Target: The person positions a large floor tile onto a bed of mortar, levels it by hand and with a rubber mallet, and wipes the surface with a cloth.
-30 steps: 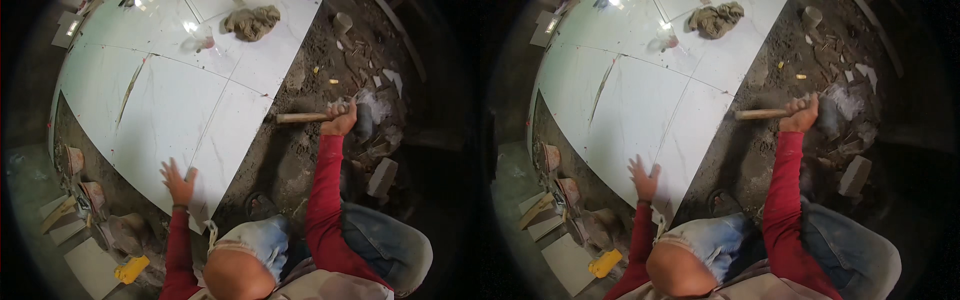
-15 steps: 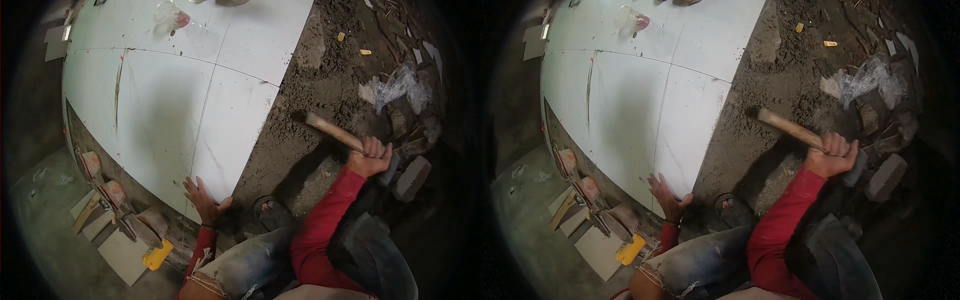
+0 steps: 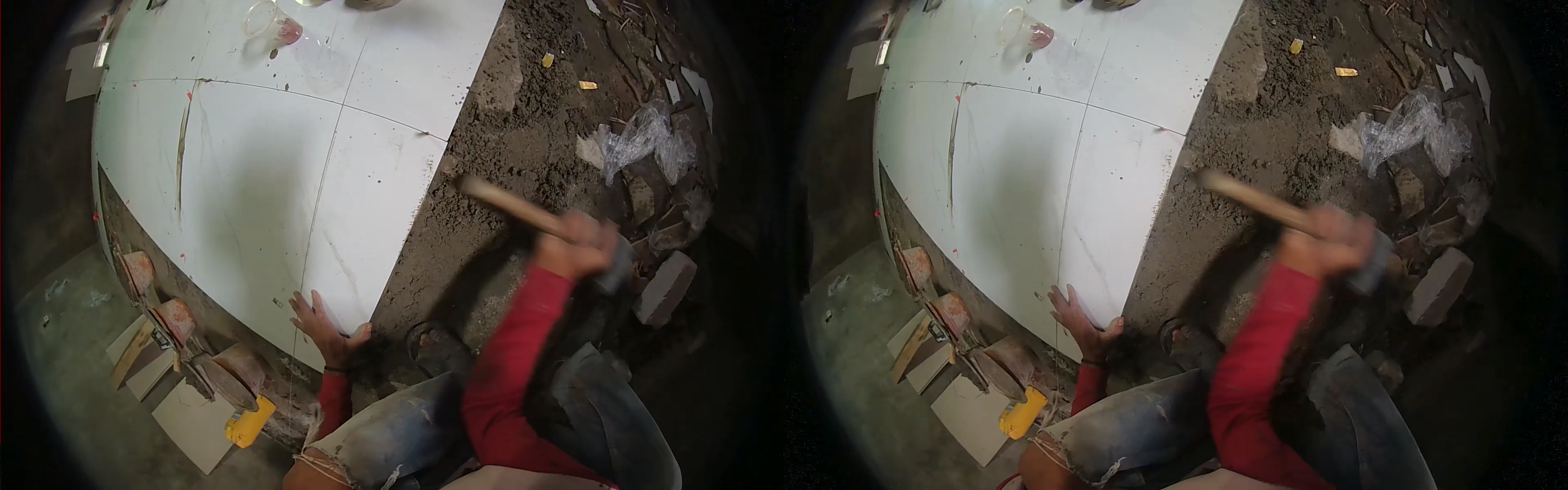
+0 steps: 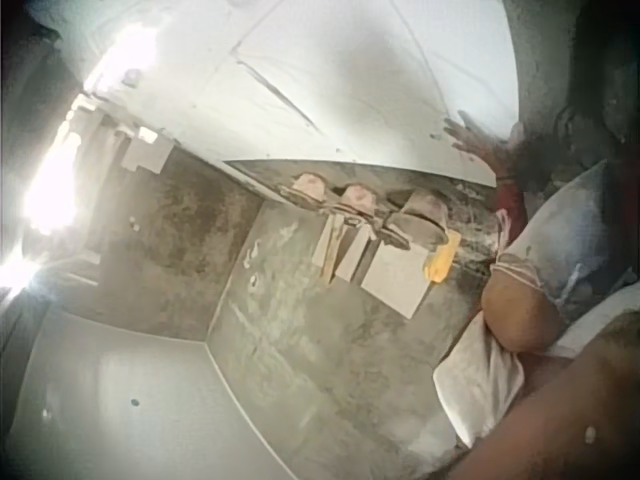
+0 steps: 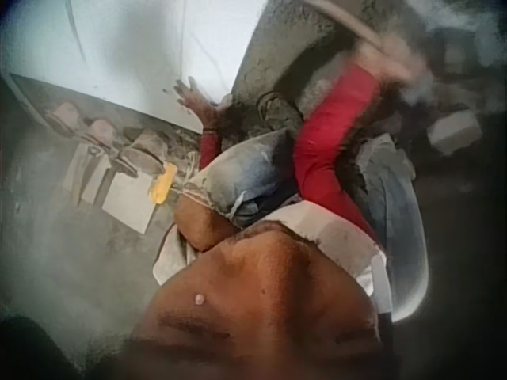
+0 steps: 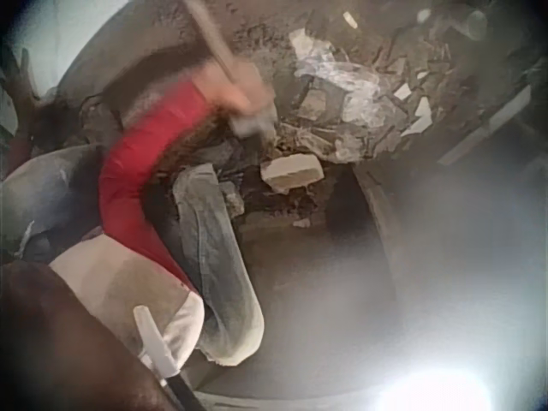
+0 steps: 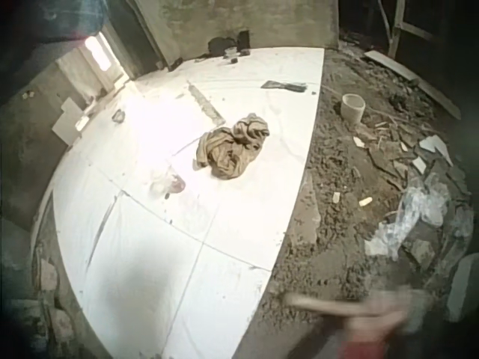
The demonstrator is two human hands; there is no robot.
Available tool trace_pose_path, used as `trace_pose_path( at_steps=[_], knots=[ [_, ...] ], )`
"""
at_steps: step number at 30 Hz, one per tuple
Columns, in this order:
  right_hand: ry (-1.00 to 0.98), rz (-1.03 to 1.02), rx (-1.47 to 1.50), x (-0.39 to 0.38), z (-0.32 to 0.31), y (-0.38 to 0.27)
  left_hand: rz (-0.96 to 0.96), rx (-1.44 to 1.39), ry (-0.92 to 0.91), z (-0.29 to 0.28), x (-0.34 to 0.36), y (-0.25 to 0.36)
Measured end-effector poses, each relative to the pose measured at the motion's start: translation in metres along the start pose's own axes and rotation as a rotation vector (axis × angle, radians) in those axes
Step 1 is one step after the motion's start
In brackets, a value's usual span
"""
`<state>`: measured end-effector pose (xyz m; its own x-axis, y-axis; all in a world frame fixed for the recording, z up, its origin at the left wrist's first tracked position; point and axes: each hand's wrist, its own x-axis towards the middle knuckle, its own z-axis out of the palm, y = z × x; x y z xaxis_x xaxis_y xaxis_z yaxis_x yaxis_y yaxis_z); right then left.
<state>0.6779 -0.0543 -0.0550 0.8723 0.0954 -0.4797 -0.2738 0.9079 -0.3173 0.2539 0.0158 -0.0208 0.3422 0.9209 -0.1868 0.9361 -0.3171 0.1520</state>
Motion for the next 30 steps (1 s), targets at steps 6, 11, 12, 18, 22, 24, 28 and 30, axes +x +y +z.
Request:
trace_pose_path(
  at_steps=[6,11,12,18,22,24,28,30],
  knots=[
    [0.213,0.05,-0.243,-0.003,0.016,0.032,0.009,-0.066,0.049,0.001,-0.004,-0.004],
    [-0.045,0.023,-0.044,0.008,0.003,-0.04,-0.023,-0.052,0.042,-0.003,-0.007,-0.003],
    [0.192,-0.053,-0.028,0.002,0.008,-0.014,-0.026,-0.052,0.042,-0.002,-0.005,-0.001],
    [0.237,0.012,-0.265,-0.01,0.035,0.044,-0.053,-0.111,0.024,-0.003,-0.009,-0.003],
    [0.042,0.026,0.073,0.017,-0.004,-0.02,-0.036,-0.137,0.069,-0.003,-0.008,-0.001],
    [0.087,-0.121,-0.078,0.012,-0.008,0.003,-0.016,-0.153,0.074,0.0,0.0,0.007],
    [0.222,-0.047,-0.156,-0.009,0.036,0.054,-0.016,-0.158,0.079,0.002,0.004,0.003],
    [0.245,-0.032,-0.346,-0.007,0.047,0.037,-0.023,-0.18,0.09,-0.001,-0.006,0.003]
  ],
)
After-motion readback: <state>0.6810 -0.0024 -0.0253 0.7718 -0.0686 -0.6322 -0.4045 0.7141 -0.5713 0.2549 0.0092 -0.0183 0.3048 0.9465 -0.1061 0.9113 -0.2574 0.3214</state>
